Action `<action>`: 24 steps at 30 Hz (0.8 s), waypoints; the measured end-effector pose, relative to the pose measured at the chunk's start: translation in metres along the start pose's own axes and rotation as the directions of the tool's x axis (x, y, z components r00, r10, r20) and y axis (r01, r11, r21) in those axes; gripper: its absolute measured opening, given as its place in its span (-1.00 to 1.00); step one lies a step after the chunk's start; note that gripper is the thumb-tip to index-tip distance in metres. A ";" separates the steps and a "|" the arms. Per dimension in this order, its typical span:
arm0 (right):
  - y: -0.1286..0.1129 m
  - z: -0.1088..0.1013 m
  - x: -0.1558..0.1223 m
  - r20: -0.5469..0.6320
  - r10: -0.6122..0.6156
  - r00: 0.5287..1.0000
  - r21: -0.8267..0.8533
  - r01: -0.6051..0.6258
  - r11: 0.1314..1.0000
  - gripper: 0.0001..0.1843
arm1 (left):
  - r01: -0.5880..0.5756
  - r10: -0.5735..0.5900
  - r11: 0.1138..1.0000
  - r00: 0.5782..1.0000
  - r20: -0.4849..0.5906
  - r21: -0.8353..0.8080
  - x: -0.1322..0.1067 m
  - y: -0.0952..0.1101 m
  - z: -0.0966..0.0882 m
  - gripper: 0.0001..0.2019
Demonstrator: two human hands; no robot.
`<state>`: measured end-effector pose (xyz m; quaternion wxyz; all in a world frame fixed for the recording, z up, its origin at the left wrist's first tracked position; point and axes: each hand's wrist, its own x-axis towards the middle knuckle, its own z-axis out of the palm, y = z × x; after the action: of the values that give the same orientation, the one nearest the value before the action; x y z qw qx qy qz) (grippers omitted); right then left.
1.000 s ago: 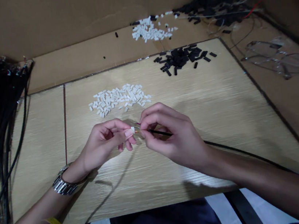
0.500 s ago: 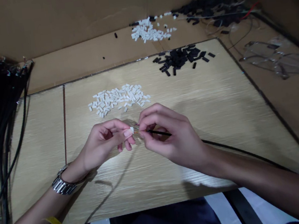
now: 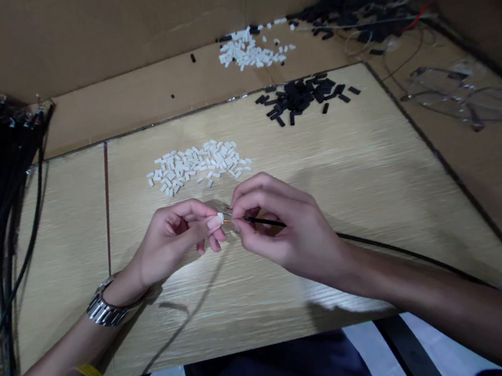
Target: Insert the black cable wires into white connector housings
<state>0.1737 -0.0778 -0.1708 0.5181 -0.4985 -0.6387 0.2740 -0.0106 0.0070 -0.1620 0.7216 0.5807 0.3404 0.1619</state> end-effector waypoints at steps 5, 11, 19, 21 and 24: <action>-0.001 0.000 0.001 0.005 -0.002 1.000 -0.015 0.002 1.000 -0.82 | -0.045 0.046 0.998 0.998 -0.033 0.043 -0.004 -0.003 0.003 -0.88; 0.000 0.001 -0.002 0.017 -0.049 0.999 -0.078 0.050 0.996 -0.83 | -0.087 0.096 0.989 0.992 -0.077 0.117 -0.006 -0.007 0.008 -0.87; 0.002 0.002 -0.005 0.044 -0.039 0.998 -0.142 0.045 0.989 -0.81 | -0.071 0.085 0.988 0.992 -0.094 0.140 -0.006 -0.004 0.009 -0.84; 0.002 0.002 -0.005 0.049 -0.034 0.998 -0.144 0.041 0.989 -0.82 | -0.078 0.092 0.987 0.991 -0.095 0.143 -0.005 -0.005 0.010 -0.84; 0.004 0.002 -0.004 0.055 -0.039 0.998 -0.143 0.046 0.989 -0.82 | -0.087 0.101 0.985 0.991 -0.090 0.147 -0.005 -0.006 0.010 -0.85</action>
<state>0.1730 -0.0802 -0.1764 0.4699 -0.5136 -0.6805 0.2288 -0.0083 -0.0049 -0.1652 0.6523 0.6379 0.3579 0.1989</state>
